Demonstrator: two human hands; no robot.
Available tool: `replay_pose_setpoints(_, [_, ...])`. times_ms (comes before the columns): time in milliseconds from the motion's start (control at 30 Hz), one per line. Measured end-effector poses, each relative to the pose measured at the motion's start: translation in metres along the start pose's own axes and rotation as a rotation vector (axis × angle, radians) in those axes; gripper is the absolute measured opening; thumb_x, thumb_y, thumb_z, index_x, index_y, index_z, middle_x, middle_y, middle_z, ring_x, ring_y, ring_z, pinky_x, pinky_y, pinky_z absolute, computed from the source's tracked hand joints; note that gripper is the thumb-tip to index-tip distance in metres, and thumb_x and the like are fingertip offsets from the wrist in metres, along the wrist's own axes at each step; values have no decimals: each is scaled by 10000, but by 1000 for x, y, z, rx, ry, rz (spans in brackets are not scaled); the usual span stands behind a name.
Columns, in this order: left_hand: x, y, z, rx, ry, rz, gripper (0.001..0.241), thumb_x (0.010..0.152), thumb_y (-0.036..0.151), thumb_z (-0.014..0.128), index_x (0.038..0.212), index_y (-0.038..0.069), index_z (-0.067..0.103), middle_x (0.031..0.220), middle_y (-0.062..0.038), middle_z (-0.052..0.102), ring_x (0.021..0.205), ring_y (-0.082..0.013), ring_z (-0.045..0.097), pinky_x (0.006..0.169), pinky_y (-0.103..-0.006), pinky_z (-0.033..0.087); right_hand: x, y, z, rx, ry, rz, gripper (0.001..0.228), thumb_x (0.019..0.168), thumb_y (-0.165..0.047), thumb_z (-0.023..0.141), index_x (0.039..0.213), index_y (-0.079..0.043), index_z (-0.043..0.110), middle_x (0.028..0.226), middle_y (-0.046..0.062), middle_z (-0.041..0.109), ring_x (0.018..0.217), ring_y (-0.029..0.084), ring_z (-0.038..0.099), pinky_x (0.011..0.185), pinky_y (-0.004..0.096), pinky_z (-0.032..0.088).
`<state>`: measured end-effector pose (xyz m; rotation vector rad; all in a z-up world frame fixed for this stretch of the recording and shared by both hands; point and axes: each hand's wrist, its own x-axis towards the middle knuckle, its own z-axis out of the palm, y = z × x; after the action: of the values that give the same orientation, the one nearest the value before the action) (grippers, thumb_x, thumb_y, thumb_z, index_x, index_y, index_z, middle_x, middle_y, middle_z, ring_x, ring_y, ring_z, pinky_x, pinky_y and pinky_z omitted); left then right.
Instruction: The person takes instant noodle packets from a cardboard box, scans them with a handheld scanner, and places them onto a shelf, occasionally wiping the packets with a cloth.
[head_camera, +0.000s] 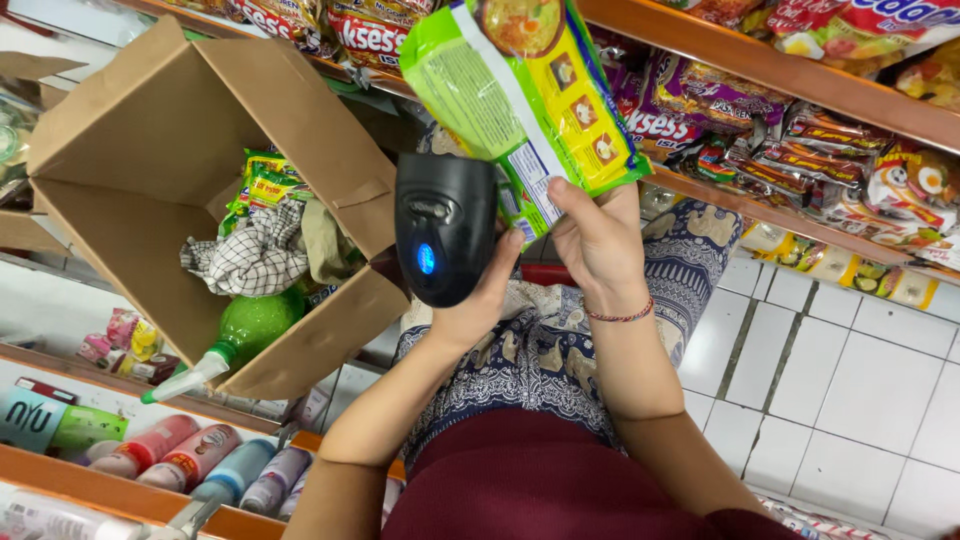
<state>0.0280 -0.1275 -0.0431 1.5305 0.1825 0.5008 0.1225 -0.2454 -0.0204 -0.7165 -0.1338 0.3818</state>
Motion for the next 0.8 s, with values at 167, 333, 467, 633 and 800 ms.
replay_pose_setpoints(167, [0,6,-8,192,-93,-38,152,956,114,765,1058,17,708,921,-39,728,818,-107,688,723,-276,563,4,-8,-9,-90,-32,-26,557,956,143,650,1475,48,473,1441,164,613,1347,271,616,1174,421,505])
replay_pose_setpoints(333, [-1,13,-25,283,-247,267,483,736,185,858,1133,-9,662,1048,-128,648,917,-246,688,808,-349,567,20,-34,-29,-247,-95,-40,615,941,152,685,1496,26,454,1432,140,621,1358,262,604,1188,420,502])
replay_pose_setpoints(467, [-6,10,-24,347,-389,278,566,675,202,854,1143,-31,637,1135,-167,601,948,-337,693,801,-376,584,27,-45,-42,-300,-108,-48,689,903,161,702,1505,-23,422,1432,104,610,1357,224,598,1179,396,499])
replay_pose_setpoints(633, [-9,5,-19,317,-442,235,560,680,194,850,1143,-44,642,1142,-166,613,933,-329,706,799,-385,594,32,-46,-55,-334,-42,-1,609,923,158,690,1475,28,468,1413,138,635,1313,244,639,1137,405,537])
replay_pose_setpoints(800, [-4,6,-17,334,-450,245,534,685,191,862,1117,-39,646,1126,-163,620,914,-325,710,788,-381,599,38,-50,-64,-344,-32,-14,524,942,145,690,1431,59,524,1397,156,652,1295,249,653,1132,404,551])
